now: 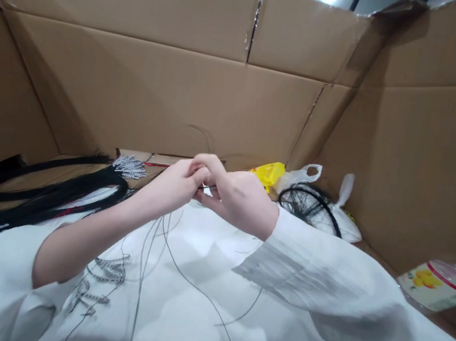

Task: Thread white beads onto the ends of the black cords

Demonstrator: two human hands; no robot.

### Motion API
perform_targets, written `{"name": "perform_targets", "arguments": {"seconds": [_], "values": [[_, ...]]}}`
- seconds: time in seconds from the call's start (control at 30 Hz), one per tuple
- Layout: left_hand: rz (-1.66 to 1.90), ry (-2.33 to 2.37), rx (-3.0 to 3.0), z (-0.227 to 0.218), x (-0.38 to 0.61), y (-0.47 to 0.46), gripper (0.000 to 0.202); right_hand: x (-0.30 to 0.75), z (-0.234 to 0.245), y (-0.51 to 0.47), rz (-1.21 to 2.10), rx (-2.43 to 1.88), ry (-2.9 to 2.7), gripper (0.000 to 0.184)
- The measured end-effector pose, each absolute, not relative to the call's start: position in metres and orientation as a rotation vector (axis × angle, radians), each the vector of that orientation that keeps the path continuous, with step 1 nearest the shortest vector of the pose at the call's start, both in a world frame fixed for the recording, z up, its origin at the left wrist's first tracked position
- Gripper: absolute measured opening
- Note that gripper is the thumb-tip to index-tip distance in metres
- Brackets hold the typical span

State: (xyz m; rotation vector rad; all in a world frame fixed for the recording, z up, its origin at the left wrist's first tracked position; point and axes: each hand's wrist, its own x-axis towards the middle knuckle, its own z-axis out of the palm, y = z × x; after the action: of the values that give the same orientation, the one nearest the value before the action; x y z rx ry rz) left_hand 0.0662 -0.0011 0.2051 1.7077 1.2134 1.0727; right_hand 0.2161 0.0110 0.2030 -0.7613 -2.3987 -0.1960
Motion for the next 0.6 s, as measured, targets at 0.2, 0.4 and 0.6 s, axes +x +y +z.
{"name": "perform_targets", "arguments": {"seconds": [0.2, 0.4, 0.6], "values": [[0.868, 1.223, 1.919, 0.216, 0.08, 0.004, 0.025, 0.249, 0.231, 0.031, 0.503, -0.68, -2.594, 0.031], [0.776, 1.075, 1.886, 0.241, 0.108, 0.006, 0.027, 0.283, 0.27, 0.033, 0.791, -0.848, -2.656, 0.03], [0.889, 0.92, 1.854, 0.255, 0.101, 0.015, 0.023, 0.309, 0.29, 0.027, 0.639, -0.818, -2.245, 0.036]]}}
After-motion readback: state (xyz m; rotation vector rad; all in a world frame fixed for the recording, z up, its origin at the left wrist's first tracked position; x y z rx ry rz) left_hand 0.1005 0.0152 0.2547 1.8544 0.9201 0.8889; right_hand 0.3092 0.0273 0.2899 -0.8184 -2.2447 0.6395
